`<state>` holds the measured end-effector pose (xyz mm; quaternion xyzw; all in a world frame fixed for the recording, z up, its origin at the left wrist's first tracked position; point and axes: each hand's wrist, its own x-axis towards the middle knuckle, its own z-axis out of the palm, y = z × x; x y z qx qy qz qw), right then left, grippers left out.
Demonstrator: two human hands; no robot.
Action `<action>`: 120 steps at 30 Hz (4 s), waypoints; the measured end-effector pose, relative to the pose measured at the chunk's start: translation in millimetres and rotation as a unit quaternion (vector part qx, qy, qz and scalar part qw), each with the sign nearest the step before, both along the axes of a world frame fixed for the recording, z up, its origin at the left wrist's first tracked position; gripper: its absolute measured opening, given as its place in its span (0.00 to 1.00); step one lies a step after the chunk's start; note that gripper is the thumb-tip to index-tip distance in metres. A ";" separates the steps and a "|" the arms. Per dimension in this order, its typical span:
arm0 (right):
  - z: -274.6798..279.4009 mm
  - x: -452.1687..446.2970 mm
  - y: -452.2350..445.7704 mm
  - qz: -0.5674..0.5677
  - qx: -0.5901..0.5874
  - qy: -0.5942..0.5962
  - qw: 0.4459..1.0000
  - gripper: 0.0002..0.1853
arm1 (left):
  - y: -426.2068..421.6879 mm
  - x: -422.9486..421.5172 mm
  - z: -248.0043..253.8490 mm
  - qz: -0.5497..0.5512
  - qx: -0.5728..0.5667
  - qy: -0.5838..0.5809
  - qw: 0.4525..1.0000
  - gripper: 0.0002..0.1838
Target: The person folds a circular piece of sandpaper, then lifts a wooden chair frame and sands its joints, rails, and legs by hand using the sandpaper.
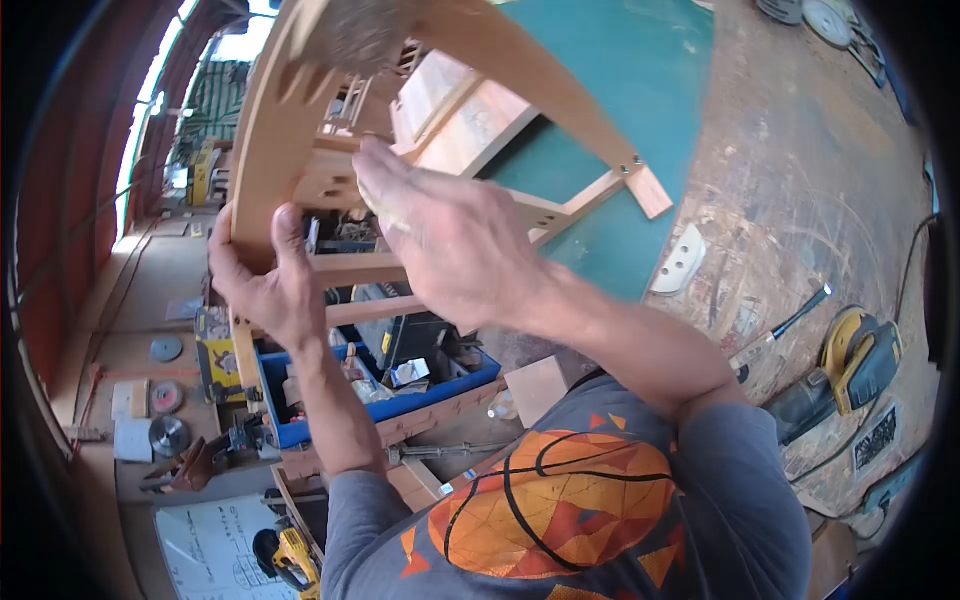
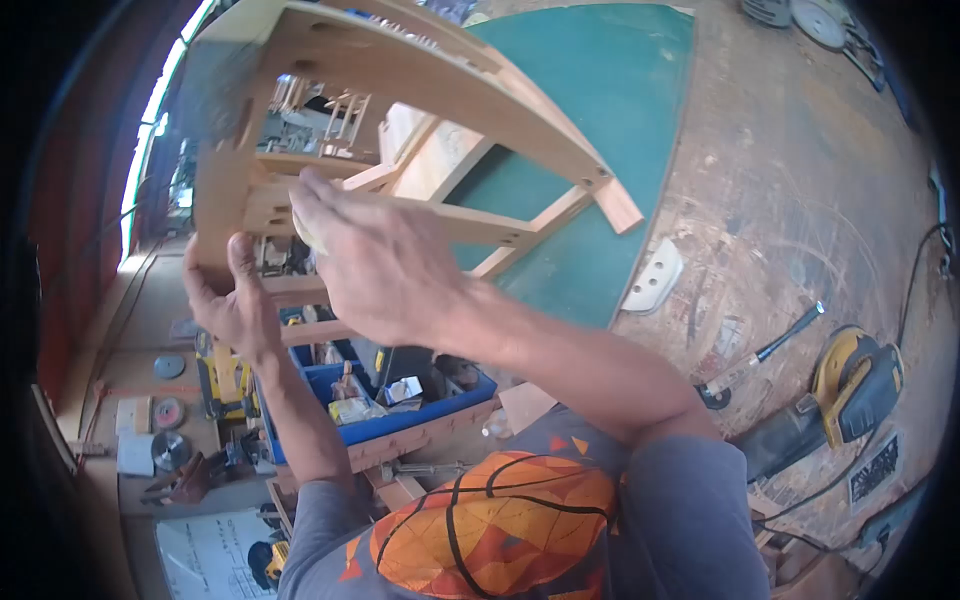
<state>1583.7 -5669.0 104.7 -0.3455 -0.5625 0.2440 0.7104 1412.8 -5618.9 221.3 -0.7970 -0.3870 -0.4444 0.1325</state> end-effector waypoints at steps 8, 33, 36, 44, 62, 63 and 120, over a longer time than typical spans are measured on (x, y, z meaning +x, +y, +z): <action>8.0 6.4 17.2 -0.044 0.049 -0.026 0.998 0.30 | 4.2 -3.9 2.9 0.024 0.021 0.017 0.999 0.27; -112.0 18.0 -89.7 -0.080 -0.385 0.002 0.920 0.20 | 4.3 -9.7 -11.5 -0.001 0.282 0.043 0.959 0.27; -105.1 1.5 -109.1 -0.122 -0.363 0.116 0.917 0.19 | -30.1 -19.6 -90.5 -0.294 0.101 -0.053 0.949 0.28; -101.1 -92.7 -128.1 -0.217 -0.368 -0.022 0.904 0.20 | -109.7 -31.2 -245.0 -0.393 -0.273 -0.061 0.876 0.47; 217.5 142.4 -38.1 -0.345 0.048 -0.434 0.831 0.30 | -37.9 159.1 -151.6 -0.373 -0.106 -0.384 0.838 0.35; 227.1 153.1 -16.4 -0.315 0.044 -0.464 0.826 0.30 | -31.7 176.1 -146.0 -0.359 -0.089 -0.397 0.840 0.35; 205.6 172.6 84.4 0.330 -0.187 -0.206 0.902 0.40 | 0.4 203.0 -194.9 -0.260 -0.099 -0.431 0.859 0.30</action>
